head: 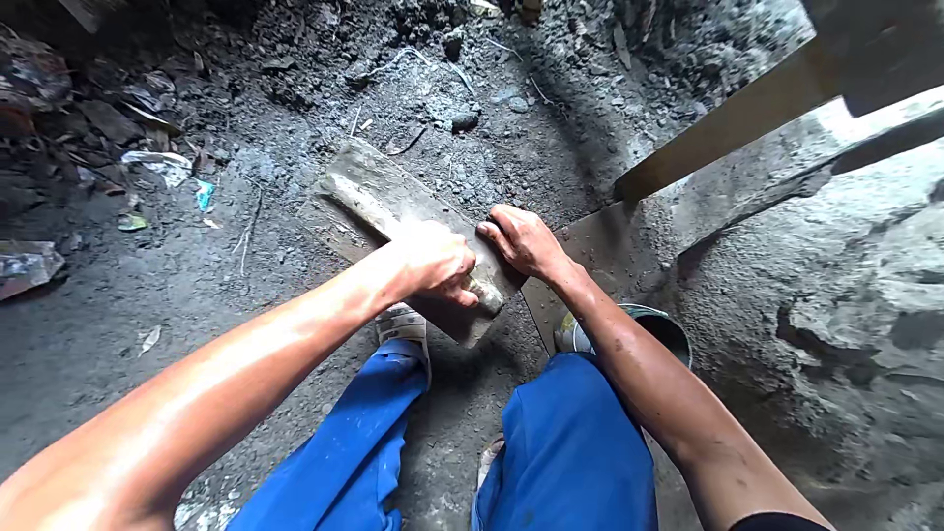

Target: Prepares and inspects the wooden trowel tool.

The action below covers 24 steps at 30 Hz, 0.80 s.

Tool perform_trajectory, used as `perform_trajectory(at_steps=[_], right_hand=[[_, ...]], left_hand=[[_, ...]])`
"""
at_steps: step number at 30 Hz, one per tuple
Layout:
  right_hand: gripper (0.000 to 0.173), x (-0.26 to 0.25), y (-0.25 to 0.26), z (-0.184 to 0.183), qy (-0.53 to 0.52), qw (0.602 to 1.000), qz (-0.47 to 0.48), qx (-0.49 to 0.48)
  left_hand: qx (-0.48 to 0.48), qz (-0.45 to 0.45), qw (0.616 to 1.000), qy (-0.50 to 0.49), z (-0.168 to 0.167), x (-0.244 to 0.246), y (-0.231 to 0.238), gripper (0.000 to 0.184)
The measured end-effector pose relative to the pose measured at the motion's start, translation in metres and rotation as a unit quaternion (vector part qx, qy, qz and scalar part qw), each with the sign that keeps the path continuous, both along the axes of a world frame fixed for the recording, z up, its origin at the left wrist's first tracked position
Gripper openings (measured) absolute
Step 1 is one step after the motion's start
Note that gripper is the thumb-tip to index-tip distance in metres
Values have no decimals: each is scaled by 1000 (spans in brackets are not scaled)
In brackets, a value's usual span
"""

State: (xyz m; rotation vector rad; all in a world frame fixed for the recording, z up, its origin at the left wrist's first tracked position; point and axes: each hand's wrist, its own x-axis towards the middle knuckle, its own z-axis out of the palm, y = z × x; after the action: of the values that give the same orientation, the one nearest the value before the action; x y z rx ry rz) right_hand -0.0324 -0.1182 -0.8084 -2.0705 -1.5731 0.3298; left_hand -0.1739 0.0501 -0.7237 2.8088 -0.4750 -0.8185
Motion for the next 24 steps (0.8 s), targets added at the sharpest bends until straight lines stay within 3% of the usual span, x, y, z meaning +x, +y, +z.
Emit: perform_trajectory(at_steps=[7,12,14,18,20,24], right_hand=[[43,-6,23,1,104,994,-25,7],[66,-9,32,6,19,993,-14,-116],[68,-8,45,6,-15,992,-21,-125],[49,6,74,-10,-108,989,-70,-78],[39,23,79,-2,-89,987,-105,-80],[31,48,68,80,-90,970,-183,133]], left_hand=[[-37,-47,998,10,0,-4,-27,57],[-21,-95,995,30,-5,-5,-29,60],[-27,-106,994,21,-10,-9,-28,60],[-32,-104,994,34,-18,-16,-33,57],[-40,-92,995,20,-26,-22,-35,56],[-70,-61,996,12,-39,-26,-28,52]])
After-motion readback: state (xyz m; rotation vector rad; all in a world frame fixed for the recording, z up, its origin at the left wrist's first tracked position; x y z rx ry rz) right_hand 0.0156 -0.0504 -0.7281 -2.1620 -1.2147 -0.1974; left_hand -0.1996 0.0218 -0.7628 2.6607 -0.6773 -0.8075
